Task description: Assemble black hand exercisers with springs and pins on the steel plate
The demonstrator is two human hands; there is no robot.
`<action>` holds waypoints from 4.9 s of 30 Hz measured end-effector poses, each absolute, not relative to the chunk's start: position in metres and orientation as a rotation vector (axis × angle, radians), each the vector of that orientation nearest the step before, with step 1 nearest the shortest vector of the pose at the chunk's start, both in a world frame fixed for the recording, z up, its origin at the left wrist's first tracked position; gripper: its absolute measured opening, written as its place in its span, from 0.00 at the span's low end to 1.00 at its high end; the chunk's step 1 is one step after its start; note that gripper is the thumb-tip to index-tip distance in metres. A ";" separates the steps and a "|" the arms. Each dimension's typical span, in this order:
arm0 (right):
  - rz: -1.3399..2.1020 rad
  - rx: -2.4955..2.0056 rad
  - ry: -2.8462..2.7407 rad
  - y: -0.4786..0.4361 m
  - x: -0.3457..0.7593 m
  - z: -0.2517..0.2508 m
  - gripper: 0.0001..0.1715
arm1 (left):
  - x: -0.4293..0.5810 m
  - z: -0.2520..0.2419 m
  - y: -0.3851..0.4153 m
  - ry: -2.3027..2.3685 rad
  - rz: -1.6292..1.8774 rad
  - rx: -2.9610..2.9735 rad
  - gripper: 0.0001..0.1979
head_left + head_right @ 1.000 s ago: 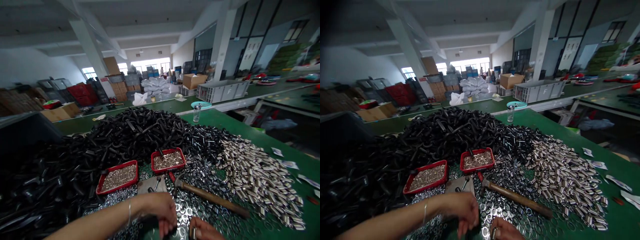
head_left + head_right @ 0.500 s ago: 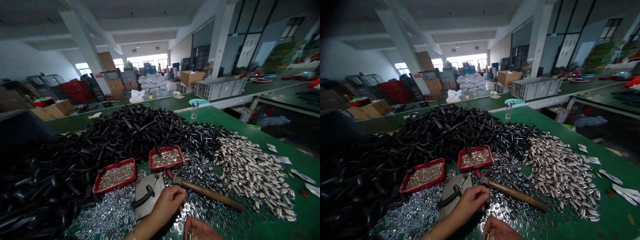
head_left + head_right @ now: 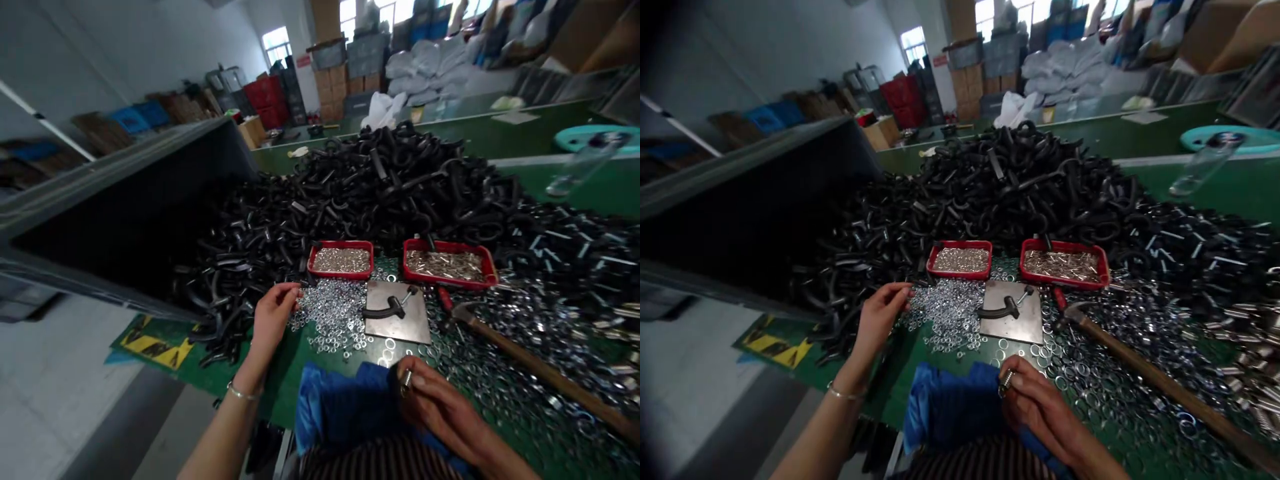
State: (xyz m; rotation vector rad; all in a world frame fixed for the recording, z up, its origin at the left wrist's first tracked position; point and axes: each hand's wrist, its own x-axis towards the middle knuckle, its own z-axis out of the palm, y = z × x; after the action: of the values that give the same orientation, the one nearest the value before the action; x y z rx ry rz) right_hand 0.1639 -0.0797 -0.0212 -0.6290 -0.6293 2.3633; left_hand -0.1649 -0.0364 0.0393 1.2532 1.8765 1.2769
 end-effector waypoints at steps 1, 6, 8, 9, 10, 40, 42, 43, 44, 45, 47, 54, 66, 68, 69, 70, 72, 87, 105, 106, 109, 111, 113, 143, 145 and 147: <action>2.370 -0.630 -0.644 -0.079 0.160 -0.020 0.07 | -0.169 0.032 -0.039 1.893 1.194 1.278 0.16; 2.311 -0.646 -0.690 -0.068 0.145 -0.011 0.07 | -0.147 -0.006 -0.037 1.872 0.724 1.737 0.08; 2.287 -0.658 -0.678 -0.065 0.142 -0.010 0.07 | -0.133 -0.017 -0.026 1.929 0.600 1.909 0.10; 2.281 -0.663 -0.668 -0.064 0.141 -0.010 0.07 | -0.127 -0.021 -0.020 1.974 0.547 1.960 0.11; 2.275 -0.668 -0.655 -0.064 0.140 -0.011 0.07 | -0.123 -0.024 -0.013 2.020 0.502 1.993 0.12; 1.857 -0.997 -0.590 -0.029 0.180 -0.042 0.15 | -0.086 -0.019 0.015 2.077 0.216 2.409 0.09; 1.852 -0.997 -0.607 -0.028 0.180 -0.044 0.15 | -0.092 -0.018 0.018 2.110 0.424 2.304 0.08; 1.850 -1.003 -0.623 -0.028 0.180 -0.044 0.14 | -0.094 -0.017 0.018 2.123 0.533 2.239 0.08; 1.848 -1.011 -0.642 -0.027 0.179 -0.045 0.14 | -0.094 -0.016 0.018 2.113 0.646 2.168 0.07; 1.847 -1.021 -0.663 -0.026 0.178 -0.044 0.15 | -0.092 -0.015 0.017 2.070 0.755 2.087 0.06; 1.849 -1.035 -0.709 -0.023 0.176 -0.043 0.14 | -0.080 -0.013 0.011 1.871 0.922 1.875 0.05; 1.914 -0.972 -0.858 -0.016 0.171 -0.025 0.13 | -0.017 -0.019 -0.015 1.038 0.937 1.141 0.17; 1.969 -0.928 -0.858 -0.019 0.177 -0.026 0.12 | -0.003 -0.032 -0.023 1.008 0.990 0.798 0.18; 1.967 -0.945 -0.865 -0.018 0.178 -0.026 0.12 | 0.000 -0.033 -0.024 0.988 0.974 0.762 0.19; 1.968 -0.954 -0.862 -0.017 0.178 -0.026 0.13 | 0.001 -0.033 -0.025 0.981 0.967 0.754 0.19; 1.970 -0.962 -0.856 -0.017 0.179 -0.026 0.13 | 0.001 -0.033 -0.025 0.978 0.962 0.751 0.19; 1.986 -0.978 -0.831 -0.017 0.181 -0.025 0.14 | 0.002 -0.034 -0.025 0.977 0.956 0.762 0.19; 1.276 -1.334 -1.583 0.014 0.216 -0.016 0.14 | -0.003 -0.031 0.011 1.674 0.609 2.249 0.21; 1.429 -1.198 -1.043 -0.002 0.184 -0.006 0.17 | 0.011 -0.028 -0.007 1.019 0.935 0.985 0.20; 1.417 -1.197 -1.029 -0.004 0.180 -0.006 0.17 | 0.014 -0.027 -0.007 1.047 0.945 0.998 0.19; 1.377 -1.200 -1.002 -0.010 0.172 -0.010 0.15 | 0.023 -0.028 -0.010 1.055 1.009 0.992 0.19; 1.325 -1.227 -1.005 -0.012 0.169 -0.014 0.15 | 0.028 -0.029 -0.013 1.014 1.051 0.948 0.18; 1.284 -1.270 -1.041 -0.014 0.170 -0.017 0.14 | 0.030 -0.028 -0.017 0.946 0.976 0.917 0.18; 0.866 -1.397 -1.912 0.058 0.238 -0.010 0.15 | -0.038 -0.002 0.007 1.189 1.198 0.953 0.14; 1.120 -1.431 -1.630 0.038 0.246 -0.011 0.19 | -0.029 -0.006 0.016 1.328 0.998 1.362 0.10; 1.340 -1.399 -1.389 0.020 0.248 -0.012 0.21 | -0.019 -0.010 0.029 1.446 0.782 1.843 0.05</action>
State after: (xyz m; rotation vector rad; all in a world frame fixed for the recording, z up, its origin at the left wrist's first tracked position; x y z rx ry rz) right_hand 0.2479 0.0204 -0.0124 -1.3990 -1.3890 1.3403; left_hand -0.0186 0.0286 -0.0104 1.8431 1.4461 0.7822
